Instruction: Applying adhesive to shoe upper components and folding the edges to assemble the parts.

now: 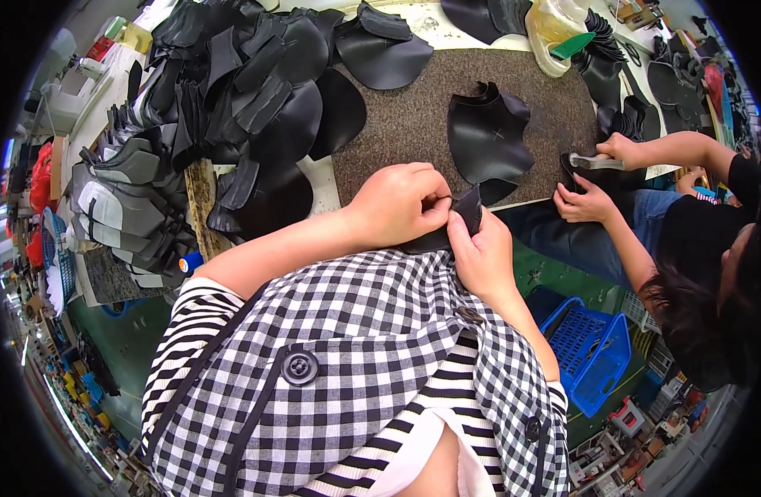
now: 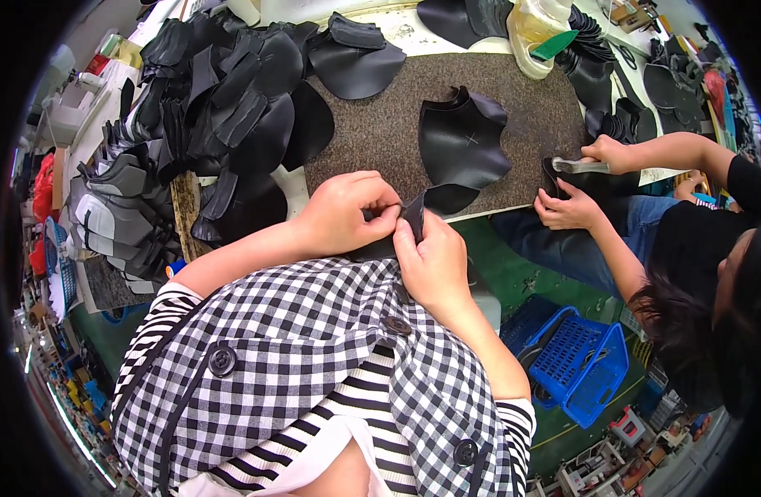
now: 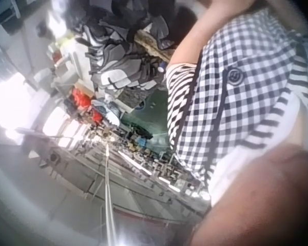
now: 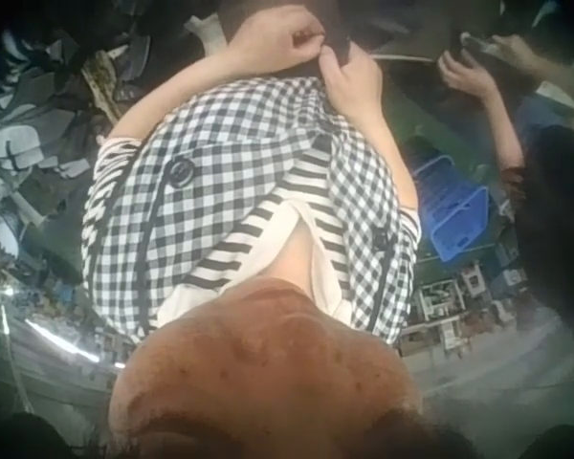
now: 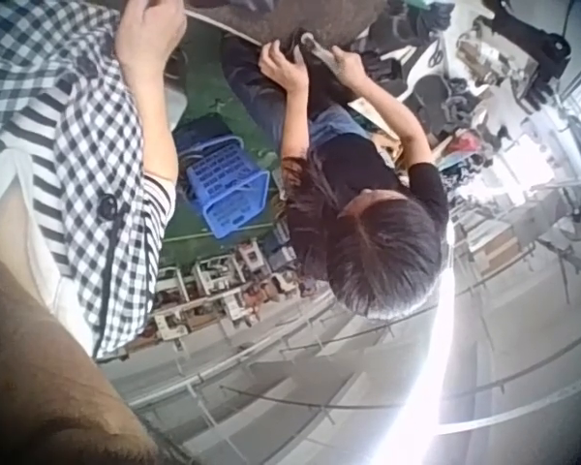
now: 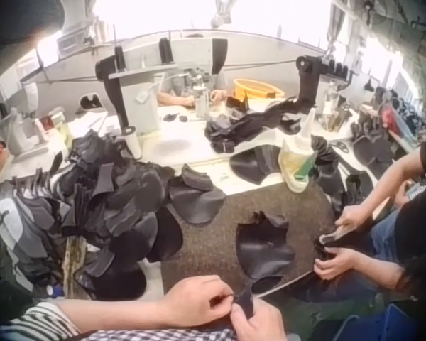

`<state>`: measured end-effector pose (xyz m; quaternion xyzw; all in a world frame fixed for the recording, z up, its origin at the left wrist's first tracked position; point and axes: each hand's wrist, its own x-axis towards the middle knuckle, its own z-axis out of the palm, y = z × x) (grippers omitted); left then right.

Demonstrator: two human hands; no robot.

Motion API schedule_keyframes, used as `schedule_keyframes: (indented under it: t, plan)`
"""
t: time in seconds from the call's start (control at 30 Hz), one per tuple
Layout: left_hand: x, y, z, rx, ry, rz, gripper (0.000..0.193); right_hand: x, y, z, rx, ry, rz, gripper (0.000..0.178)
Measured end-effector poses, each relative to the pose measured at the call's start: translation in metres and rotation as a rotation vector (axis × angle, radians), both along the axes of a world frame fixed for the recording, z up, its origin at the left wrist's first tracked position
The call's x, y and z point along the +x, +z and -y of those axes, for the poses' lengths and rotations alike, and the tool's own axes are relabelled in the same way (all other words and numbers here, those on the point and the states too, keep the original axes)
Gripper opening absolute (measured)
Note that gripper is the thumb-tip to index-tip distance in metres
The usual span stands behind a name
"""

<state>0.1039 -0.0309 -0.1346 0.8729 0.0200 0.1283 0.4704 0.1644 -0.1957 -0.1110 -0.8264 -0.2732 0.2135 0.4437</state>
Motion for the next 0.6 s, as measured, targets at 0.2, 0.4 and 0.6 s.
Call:
schedule_keyframes:
  t: [0.2, 0.4, 0.6]
  plan:
    - [0.013, 0.005, -0.037, -0.080, -0.272, -0.105, 0.012, 0.011, -0.002, 0.011, 0.171, 0.056, -0.227, 0.034]
    - [0.032, 0.055, -0.043, 0.014, -0.514, -0.227, 0.017, 0.050, 0.024, 0.006, 0.178, 0.464, 0.471, 0.041]
    - [0.015, 0.071, -0.062, -0.205, -0.548, 0.155, 0.044, 0.051, 0.039, 0.017, 0.376, 0.237, 0.512, 0.028]
